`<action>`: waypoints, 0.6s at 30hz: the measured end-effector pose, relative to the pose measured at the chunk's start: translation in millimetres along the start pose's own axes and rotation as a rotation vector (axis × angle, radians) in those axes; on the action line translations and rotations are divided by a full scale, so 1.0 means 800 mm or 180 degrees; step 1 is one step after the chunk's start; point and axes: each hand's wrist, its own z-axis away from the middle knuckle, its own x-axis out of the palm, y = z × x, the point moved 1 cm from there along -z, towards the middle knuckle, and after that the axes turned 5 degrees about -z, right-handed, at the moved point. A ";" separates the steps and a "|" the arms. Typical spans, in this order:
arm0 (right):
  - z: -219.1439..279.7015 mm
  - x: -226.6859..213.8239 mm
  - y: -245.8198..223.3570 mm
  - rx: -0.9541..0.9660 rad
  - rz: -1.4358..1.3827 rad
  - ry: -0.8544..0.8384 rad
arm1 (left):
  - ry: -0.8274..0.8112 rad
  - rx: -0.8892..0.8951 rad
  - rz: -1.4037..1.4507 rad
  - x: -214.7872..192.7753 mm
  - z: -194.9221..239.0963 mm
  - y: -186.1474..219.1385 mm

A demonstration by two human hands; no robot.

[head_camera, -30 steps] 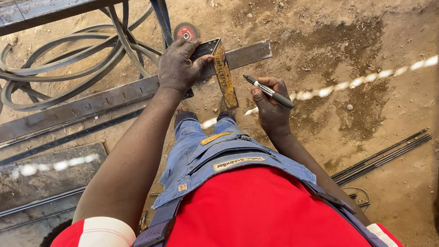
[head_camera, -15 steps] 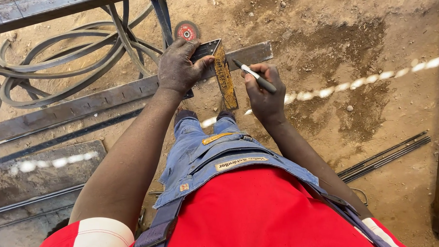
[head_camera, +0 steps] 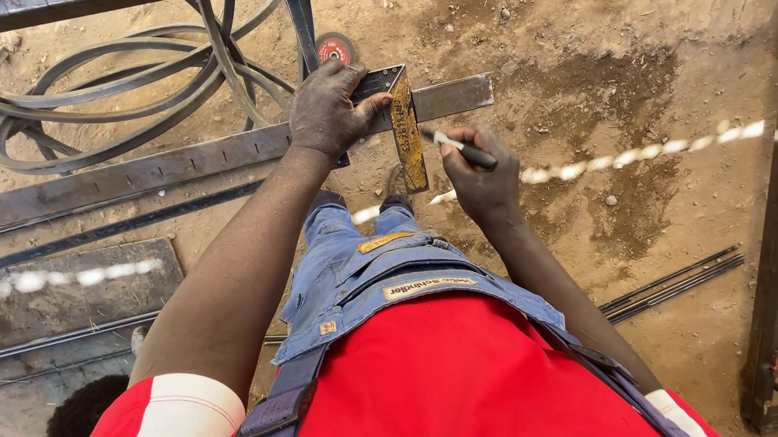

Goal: The person uses a try square and a marker to measure and mark intervals on a long metal bar. They repeatedly position the square at different points along the bar and draw lines to indicate measurements.

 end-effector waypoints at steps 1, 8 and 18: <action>0.006 -0.001 0.001 -0.0008 0.0006 0.0006 | 0.0010 0.0005 0.0002 0.003 0.000 -0.003; 0.036 -0.013 -0.012 0.0762 -0.0622 0.0266 | -0.0199 -0.0268 -0.0037 -0.005 0.003 -0.014; 0.043 0.008 0.000 0.0809 -0.1719 0.0234 | -0.0451 -0.0589 -0.0149 -0.041 0.027 -0.037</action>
